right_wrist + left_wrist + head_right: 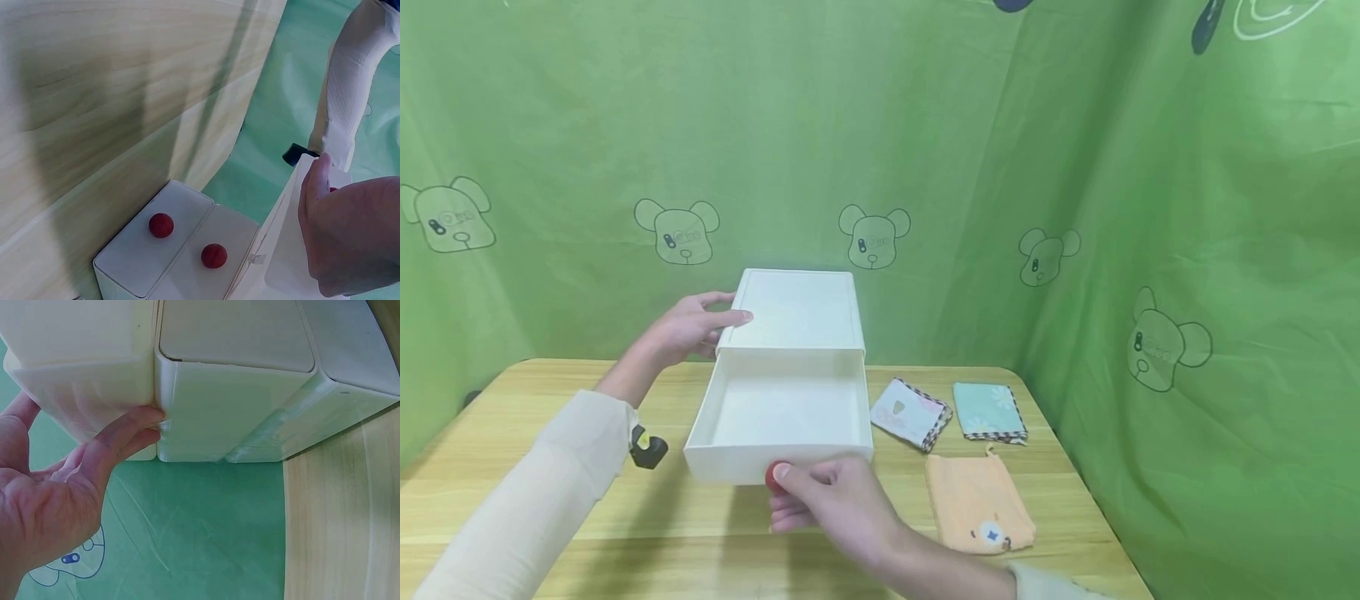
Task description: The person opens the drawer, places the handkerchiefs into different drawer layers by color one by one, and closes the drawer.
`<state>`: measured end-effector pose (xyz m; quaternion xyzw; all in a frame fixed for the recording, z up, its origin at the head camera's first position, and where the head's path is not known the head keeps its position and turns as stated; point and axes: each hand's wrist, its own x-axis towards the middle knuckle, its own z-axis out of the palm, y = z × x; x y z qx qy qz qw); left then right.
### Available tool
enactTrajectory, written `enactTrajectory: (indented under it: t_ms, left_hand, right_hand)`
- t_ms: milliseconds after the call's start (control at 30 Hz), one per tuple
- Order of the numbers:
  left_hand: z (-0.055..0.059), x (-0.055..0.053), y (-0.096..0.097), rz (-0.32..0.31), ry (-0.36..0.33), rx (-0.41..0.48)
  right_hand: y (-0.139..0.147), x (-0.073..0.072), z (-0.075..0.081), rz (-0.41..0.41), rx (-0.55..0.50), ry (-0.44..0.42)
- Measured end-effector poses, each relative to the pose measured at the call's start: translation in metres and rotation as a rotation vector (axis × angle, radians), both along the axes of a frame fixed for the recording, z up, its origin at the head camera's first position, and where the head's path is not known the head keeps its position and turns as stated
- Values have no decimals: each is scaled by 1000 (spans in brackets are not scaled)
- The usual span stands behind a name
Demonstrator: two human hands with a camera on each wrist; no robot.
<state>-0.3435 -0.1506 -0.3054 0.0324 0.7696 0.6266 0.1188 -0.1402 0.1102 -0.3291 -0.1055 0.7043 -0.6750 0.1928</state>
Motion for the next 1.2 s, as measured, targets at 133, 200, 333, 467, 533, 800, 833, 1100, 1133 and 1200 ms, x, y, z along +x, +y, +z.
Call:
enactTrajectory:
  t_ms: [133,200,333,467,533,800,833,1100,1133,1200]
  left_hand:
    - [0,-1,-1,-4,-2,-1]
    - [0,-1,-1,-6,-2,0]
    - [0,-1,-1,-9,1,2]
    - [-1,-2,-1,-11,4,5]
    - [-1,-2,-1,-10,4,7]
    - [0,-1,-1,-4,2,-3]
    - [0,-1,-1,-3,1,-1]
    - [0,-1,-1,-1,-1,-9]
    - [0,-1,-1,-3,0,-12]
    - [-1,-1,-1,-5,1,-16]
  right_hand:
    - [0,3,0,4,-5,-2]
    - [0,3,0,3,-5,-2]
    - [0,5,-2,-4,-8,-11]
    - [1,5,-5,-3,-12,-17]
    - [1,5,-7,0,-12,-18]
    - [1,5,-10,14,-26,-17]
    - [1,5,-10,18,-27,-14]
    - [5,3,-8,54,27,33]
    - [6,3,-8,64,38,39]
    - [8,2,-7,86,56,43]
